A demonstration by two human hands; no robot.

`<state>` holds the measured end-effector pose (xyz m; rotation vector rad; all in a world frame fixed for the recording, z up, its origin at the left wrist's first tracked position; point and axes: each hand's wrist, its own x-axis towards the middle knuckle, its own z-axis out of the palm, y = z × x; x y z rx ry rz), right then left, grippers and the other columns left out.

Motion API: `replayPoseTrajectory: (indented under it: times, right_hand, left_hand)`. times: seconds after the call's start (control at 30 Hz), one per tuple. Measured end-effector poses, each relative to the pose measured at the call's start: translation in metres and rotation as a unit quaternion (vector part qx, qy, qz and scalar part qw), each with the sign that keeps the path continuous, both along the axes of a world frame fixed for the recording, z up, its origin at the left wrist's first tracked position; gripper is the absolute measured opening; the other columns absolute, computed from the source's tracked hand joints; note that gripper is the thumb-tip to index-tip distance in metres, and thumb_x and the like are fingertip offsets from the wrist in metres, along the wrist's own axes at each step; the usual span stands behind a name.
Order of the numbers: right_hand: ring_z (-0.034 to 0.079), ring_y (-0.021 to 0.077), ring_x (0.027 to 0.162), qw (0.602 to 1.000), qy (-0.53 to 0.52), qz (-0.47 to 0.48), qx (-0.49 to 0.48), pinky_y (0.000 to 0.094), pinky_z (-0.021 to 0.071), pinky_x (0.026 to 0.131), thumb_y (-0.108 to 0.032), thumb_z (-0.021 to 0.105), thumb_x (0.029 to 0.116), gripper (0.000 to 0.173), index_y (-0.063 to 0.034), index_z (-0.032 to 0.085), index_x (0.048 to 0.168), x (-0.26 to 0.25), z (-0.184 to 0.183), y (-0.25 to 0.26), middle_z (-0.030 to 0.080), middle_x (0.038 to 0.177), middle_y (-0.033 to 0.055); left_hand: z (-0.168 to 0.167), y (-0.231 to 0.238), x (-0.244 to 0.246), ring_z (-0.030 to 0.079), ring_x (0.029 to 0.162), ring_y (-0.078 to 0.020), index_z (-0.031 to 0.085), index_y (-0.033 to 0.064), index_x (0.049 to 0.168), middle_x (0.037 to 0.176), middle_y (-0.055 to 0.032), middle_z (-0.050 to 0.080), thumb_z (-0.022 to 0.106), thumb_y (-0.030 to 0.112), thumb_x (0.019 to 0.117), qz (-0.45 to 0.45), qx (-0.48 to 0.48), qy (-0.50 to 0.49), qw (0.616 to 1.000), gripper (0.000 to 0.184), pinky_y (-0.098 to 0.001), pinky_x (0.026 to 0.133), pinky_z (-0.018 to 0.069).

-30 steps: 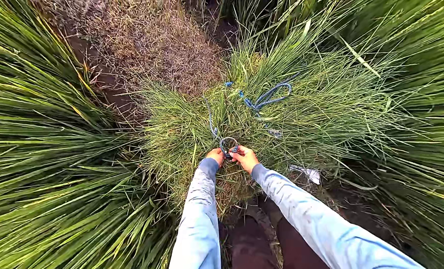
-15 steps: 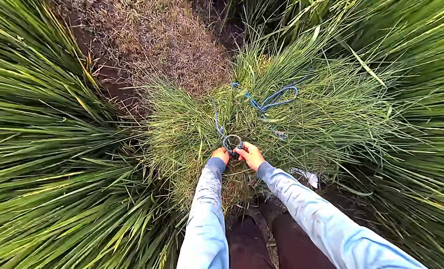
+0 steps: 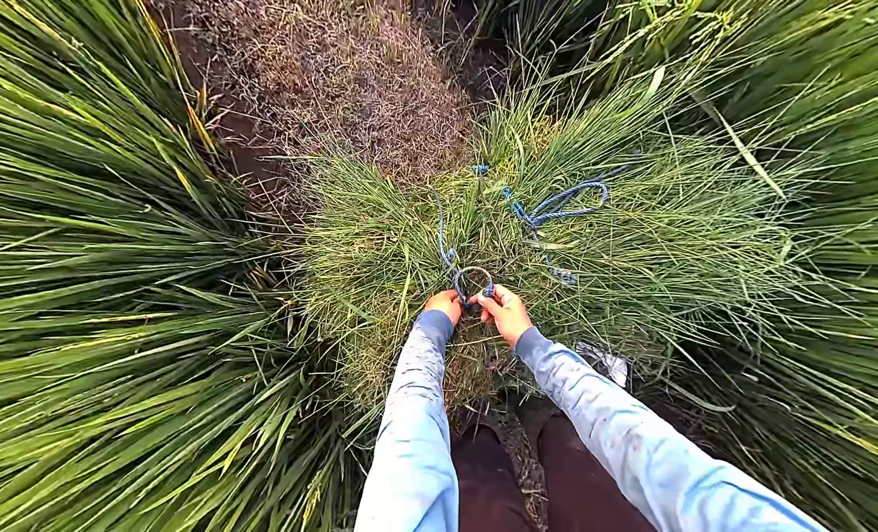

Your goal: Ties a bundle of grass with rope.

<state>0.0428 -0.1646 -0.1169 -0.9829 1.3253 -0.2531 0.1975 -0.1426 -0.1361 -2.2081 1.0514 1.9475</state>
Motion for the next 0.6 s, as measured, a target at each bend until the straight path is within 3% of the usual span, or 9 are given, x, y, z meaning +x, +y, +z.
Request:
replayPoseTrajectory:
  times: [0.23,0.4,0.53,0.6]
  right_hand:
    - [0.067,0.0131,0.082,0.993,-0.012,0.095,0.065,0.0288,0.0557,0.071,-0.003,0.060,0.1017,0.019,0.0012,0.060,0.121,-0.014,-0.004,-0.027,0.070,0.113,0.0109]
    - [0.067,0.0133,0.093,0.980,-0.070,0.180,0.043,0.0295,0.0562,0.076,0.001,0.066,0.0938,0.028,0.0029,0.060,0.121,-0.028,-0.013,-0.025,0.067,0.123,0.0125]
    - [0.066,0.0176,0.116,0.961,-0.086,0.262,-0.031,0.0331,0.0544,0.099,-0.001,0.059,0.0952,0.032,0.0024,0.064,0.127,-0.036,-0.015,-0.021,0.065,0.134,0.0148]
    - [0.065,0.0184,0.120,0.961,-0.079,0.262,-0.047,0.0345,0.0528,0.102,-0.002,0.056,0.0985,0.031,0.0009,0.065,0.128,-0.036,-0.016,-0.019,0.066,0.134,0.0140]
  left_hand:
    - [0.002,-0.002,-0.001,0.060,0.125,-0.0353,0.061,0.0017,0.135,0.133,-0.0236,0.063,0.038,0.023,0.1115,-0.011,0.009,-0.011,1.000,0.039,-0.0530,0.108,0.0435]
    - [-0.001,-0.002,0.000,0.063,0.119,-0.0340,0.060,0.0019,0.136,0.130,-0.0236,0.064,0.039,0.023,0.1114,-0.005,0.025,-0.011,1.000,0.039,-0.0522,0.104,0.0463]
    - [-0.004,-0.003,0.000,0.064,0.109,-0.0347,0.061,0.0007,0.131,0.123,-0.0242,0.064,0.041,0.024,0.1113,-0.006,0.032,-0.012,0.999,0.037,-0.0534,0.097,0.0480]
    - [-0.007,-0.002,0.001,0.064,0.105,-0.0331,0.062,0.0004,0.128,0.120,-0.0231,0.065,0.042,0.025,0.1110,-0.009,0.029,-0.014,0.999,0.036,-0.0522,0.094,0.0486]
